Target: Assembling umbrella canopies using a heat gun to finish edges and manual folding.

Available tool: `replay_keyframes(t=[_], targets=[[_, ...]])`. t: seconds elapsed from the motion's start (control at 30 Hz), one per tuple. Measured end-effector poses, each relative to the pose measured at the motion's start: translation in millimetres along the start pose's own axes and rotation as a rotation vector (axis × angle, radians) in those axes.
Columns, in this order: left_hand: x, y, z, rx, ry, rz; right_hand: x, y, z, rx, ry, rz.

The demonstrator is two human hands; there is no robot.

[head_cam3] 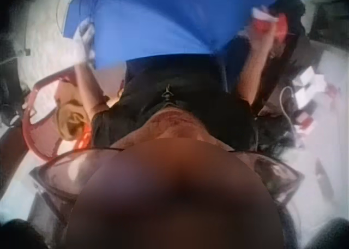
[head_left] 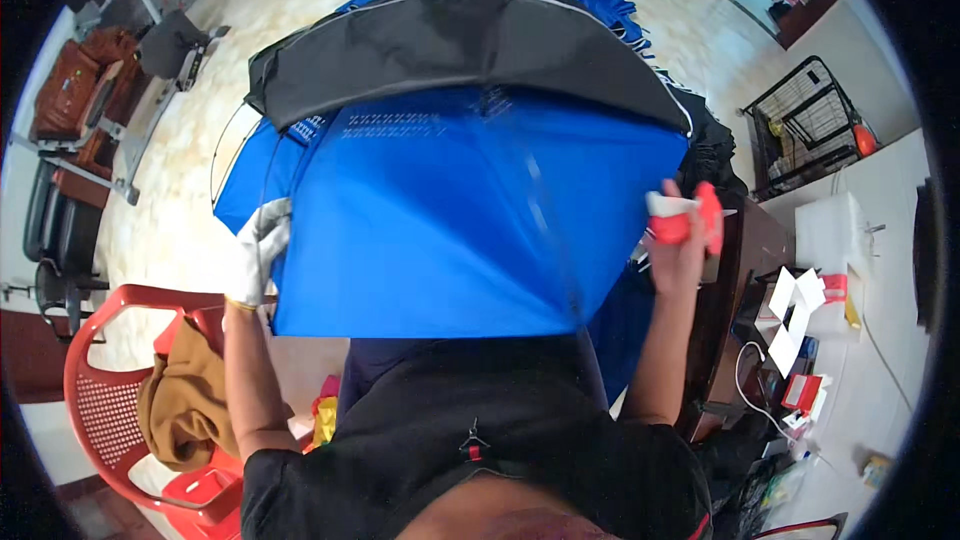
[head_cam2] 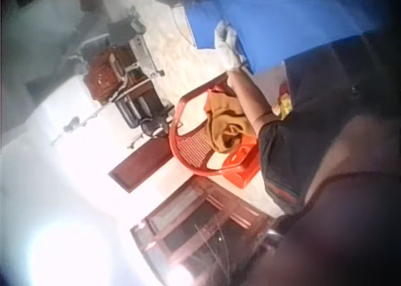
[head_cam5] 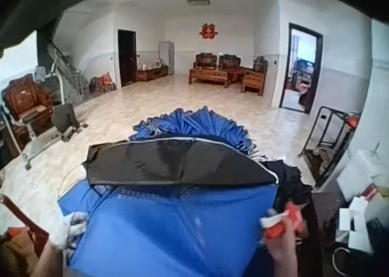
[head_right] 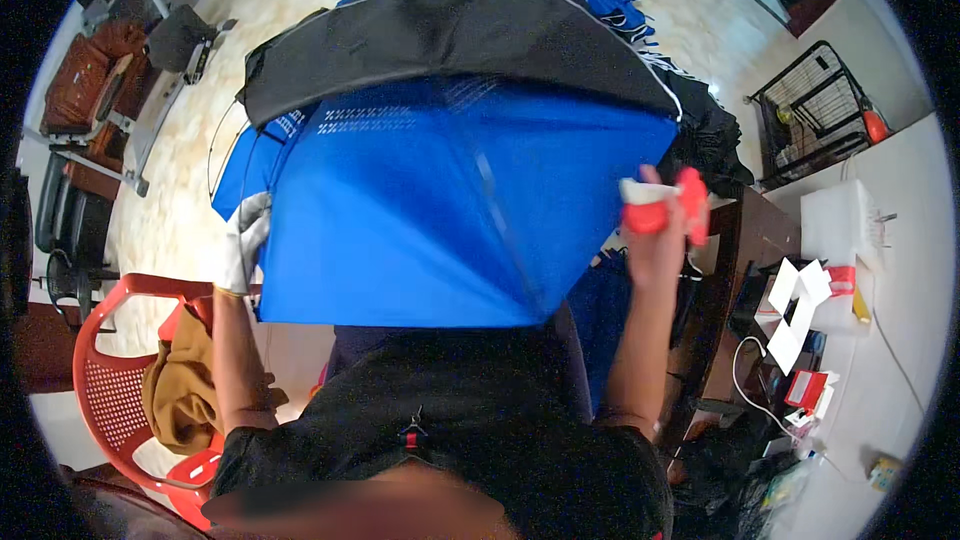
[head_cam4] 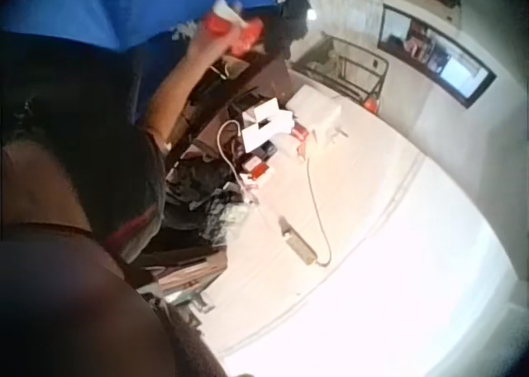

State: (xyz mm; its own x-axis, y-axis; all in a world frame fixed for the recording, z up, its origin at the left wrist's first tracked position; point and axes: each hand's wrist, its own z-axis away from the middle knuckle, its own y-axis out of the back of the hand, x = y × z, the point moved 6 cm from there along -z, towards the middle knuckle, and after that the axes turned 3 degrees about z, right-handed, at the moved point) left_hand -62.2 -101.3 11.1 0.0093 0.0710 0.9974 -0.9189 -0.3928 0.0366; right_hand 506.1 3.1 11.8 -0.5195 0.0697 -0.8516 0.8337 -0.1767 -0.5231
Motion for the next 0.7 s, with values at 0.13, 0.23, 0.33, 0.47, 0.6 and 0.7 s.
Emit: replay_keyframes(t=[0.13, 0.23, 0.33, 0.47, 0.6, 0.7], targets=[[22, 67, -19, -0.194, 0.112, -0.474, 43, -49, 32, -0.263, -0.233, -0.037], [62, 129, -44, 0.168, -0.004, -1.114, 60, -88, 84, -0.527, -0.369, 0.147], [153, -6, -37, 0.24, -0.59, -1.364, 78, -115, 129, -0.76, -0.411, 0.287], [220, -198, -11, -0.226, -0.887, -1.15, 103, -127, 163, -0.888, -0.491, 0.324], [224, -299, -14, -0.494, -1.135, -0.911, 99, -130, 180, -1.128, -0.47, 0.543], [187, -349, -60, -0.98, -0.921, -1.082, 111, -118, 177, -1.103, -0.439, 0.513]])
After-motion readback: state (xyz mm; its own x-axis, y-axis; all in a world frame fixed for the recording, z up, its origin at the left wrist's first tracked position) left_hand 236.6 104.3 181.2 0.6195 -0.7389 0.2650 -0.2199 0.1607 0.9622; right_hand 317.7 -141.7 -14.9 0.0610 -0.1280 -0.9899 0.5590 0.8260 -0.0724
